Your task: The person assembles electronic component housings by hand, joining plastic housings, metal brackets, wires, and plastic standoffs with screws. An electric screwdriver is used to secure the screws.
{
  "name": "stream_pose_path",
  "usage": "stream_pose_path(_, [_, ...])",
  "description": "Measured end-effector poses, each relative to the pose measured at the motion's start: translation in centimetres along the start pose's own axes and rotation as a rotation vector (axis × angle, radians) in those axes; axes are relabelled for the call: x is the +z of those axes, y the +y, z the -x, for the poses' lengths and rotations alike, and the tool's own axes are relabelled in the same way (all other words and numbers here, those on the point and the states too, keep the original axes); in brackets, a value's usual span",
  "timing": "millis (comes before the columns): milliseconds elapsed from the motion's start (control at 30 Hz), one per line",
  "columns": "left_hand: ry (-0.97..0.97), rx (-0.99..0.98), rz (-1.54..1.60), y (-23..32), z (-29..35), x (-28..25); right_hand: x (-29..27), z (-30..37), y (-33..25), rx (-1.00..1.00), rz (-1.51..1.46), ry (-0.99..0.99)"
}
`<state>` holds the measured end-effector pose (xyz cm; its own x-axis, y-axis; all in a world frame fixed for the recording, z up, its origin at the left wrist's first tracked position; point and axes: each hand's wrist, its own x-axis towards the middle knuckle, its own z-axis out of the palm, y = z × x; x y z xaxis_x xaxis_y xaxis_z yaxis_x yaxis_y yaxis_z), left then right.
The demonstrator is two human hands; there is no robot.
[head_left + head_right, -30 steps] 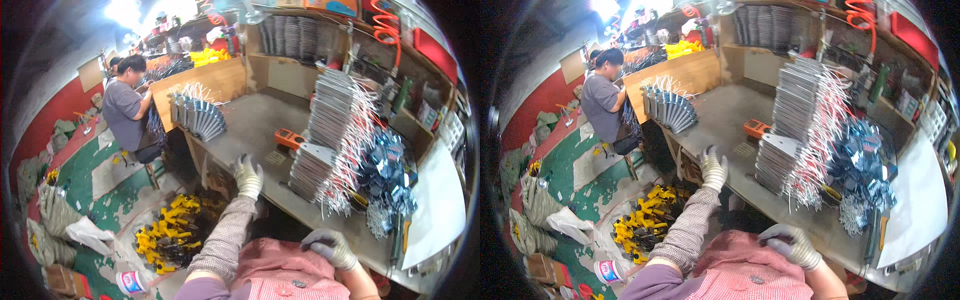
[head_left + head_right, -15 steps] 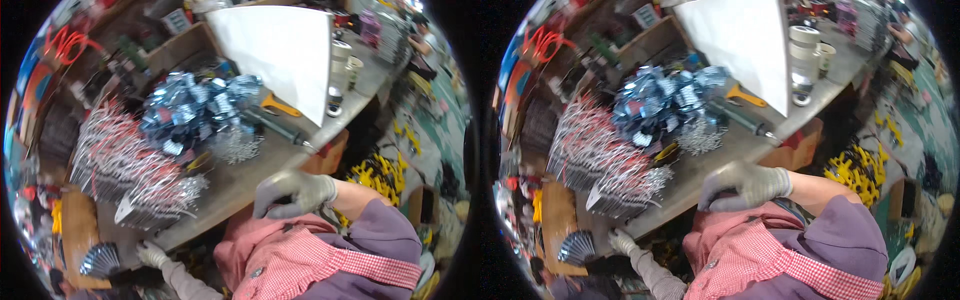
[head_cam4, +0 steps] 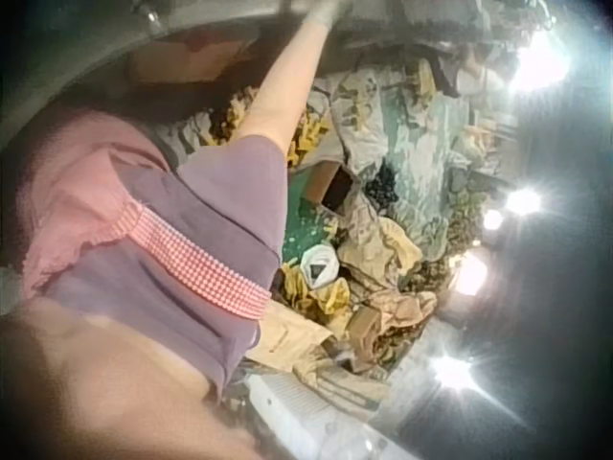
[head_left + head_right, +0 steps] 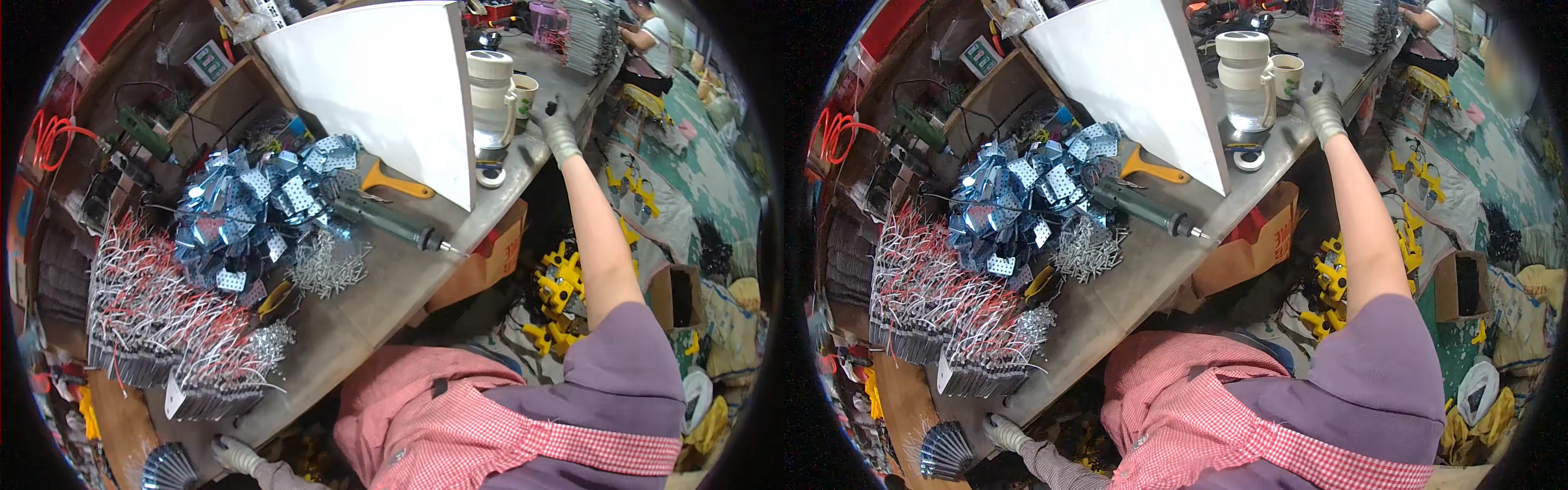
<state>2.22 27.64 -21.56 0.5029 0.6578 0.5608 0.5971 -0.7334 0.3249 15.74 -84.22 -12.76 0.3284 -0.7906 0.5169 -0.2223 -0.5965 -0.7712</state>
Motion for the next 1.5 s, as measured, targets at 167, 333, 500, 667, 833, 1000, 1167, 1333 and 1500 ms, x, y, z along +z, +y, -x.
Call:
stream_pose_path(167, [0.018, 0.03, 0.004, -0.9, -0.5, 0.4, 2.3, -2.6, -0.3, 0.05, -0.033, -0.219])
stream_pose_path(333, [0.013, 0.036, 0.026, -1.2, -0.4, -0.1, 3.6, -2.3, -1.8, 0.141, -0.204, -0.329])
stream_pose_path(500, [-0.024, 0.006, 0.012, -0.4, -0.2, 0.5, 3.1, -4.2, 0.7, -0.021, 0.022, -0.116])
stream_pose_path(667, [-0.019, 0.02, 0.011, -1.1, 0.3, -0.3, -0.2, -1.2, -0.2, -0.143, 0.027, -0.039])
stream_pose_path(833, [-0.038, 0.066, -0.026, 0.2, -0.2, -0.4, -9.7, 6.4, -6.2, -0.301, 0.086, -0.066])
stream_pose_path(1000, [-0.1, 0.044, -0.126, 0.5, -1.1, -0.7, -15.9, 17.7, -16.0, -0.411, -0.178, -0.282])
stream_pose_path(1167, [-0.245, 0.06, -0.143, -0.7, -3.1, -1.9, -18.0, 26.7, -25.8, -0.621, -0.259, -0.687])
stream_pose_path(1333, [-0.188, -0.145, -0.254, 4.1, -0.3, -3.9, -16.6, 33.5, -29.9, -0.316, -1.052, -1.13])
stream_pose_path(1500, [-0.147, -0.119, -0.317, 4.6, -0.7, -3.6, -10.8, 38.0, -34.6, -0.971, -1.355, -0.83])
